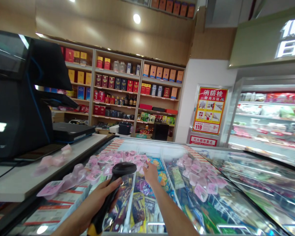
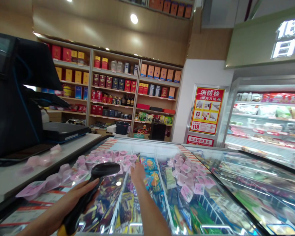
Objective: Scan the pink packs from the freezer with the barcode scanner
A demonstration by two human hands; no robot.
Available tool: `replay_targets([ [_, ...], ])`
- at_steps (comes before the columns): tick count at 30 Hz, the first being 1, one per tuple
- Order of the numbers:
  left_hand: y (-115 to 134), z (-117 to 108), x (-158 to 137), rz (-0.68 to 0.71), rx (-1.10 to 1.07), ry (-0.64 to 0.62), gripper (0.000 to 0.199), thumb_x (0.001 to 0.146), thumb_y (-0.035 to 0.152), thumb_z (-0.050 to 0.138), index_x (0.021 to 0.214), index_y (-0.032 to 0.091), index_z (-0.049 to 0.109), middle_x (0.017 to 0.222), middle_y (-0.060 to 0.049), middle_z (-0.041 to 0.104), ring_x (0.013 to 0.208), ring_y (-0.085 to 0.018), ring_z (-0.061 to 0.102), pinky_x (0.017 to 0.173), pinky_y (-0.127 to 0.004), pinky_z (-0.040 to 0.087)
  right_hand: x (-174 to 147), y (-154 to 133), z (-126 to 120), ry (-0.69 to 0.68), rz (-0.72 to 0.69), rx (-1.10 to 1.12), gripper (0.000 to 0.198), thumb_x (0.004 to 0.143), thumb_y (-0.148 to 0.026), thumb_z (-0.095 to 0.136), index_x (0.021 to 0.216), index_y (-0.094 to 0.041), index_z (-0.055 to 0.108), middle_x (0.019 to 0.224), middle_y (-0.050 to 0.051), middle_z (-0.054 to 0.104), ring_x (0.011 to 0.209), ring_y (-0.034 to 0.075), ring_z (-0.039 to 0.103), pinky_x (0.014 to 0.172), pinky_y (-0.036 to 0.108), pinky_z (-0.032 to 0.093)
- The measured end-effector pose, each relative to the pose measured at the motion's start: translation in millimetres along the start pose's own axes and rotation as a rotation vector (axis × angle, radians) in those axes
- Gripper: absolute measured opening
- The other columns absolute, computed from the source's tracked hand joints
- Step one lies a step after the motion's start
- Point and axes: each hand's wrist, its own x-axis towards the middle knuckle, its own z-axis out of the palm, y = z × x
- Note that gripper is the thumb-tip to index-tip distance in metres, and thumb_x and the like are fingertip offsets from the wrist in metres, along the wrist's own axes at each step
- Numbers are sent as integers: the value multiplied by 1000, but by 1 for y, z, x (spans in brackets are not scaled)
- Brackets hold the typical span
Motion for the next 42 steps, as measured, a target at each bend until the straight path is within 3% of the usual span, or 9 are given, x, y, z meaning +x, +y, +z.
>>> replay_targets([
  [6,-1,7,1,-52,7,-5,38,62,53,54,55,17,48,42,5,50,36,-5,40,38,-16,31,-1,9,-15,36,-28,-13,38,74,-31,45,107,-15,51,103,10,57,98,21,49,83,28,34],
  [10,-5,21,6,-110,-17,-31,37,57,53,59,62,17,50,48,4,54,39,-7,45,38,-17,34,-7,41,-65,100,8,-228,35,73,-28,44,105,-17,53,103,9,56,100,22,47,83,31,33],
  [15,-10,36,12,-75,-2,-80,38,56,55,57,60,18,47,43,6,49,35,-7,42,35,-18,31,-19,91,-134,174,181,-563,34,70,-28,45,102,-19,54,103,12,54,101,27,45,79,40,34],
  [20,-9,44,12,-74,-10,-89,38,55,52,60,69,19,48,48,5,53,37,-7,42,36,-18,32,-27,127,-162,41,271,-689,34,63,-31,52,92,-16,58,94,12,58,97,30,47,77,45,33],
  [23,-7,47,10,-100,-18,-85,37,54,51,60,66,19,47,47,6,52,37,-7,43,37,-18,33,-26,134,-156,-11,219,-676,28,63,-22,51,89,-15,58,90,11,60,93,28,50,77,44,34],
  [25,-5,46,8,-95,-11,-89,36,54,51,60,64,19,46,45,6,51,37,-7,42,37,-17,33,-24,133,-147,18,98,-590,25,63,-13,47,86,-14,58,90,11,59,90,24,52,78,39,36],
  [31,-4,38,5,-61,-5,-103,37,58,53,57,61,18,45,42,7,46,35,-6,40,35,-18,31,-11,106,-98,296,-367,-77,30,58,-7,44,86,-15,51,93,8,51,93,18,48,83,32,39],
  [37,-3,32,5,-68,-13,-127,36,58,52,57,61,19,45,48,6,52,36,-6,42,36,-18,31,-7,82,-50,374,-471,197,51,60,-7,43,111,-15,41,111,9,46,103,19,44,87,35,39],
  [42,-3,29,7,-74,-33,-142,35,59,51,58,64,18,47,50,6,52,37,-5,41,36,-17,31,-6,73,-40,382,-524,232,58,61,-6,42,118,-16,36,114,9,45,106,19,43,89,36,38],
])
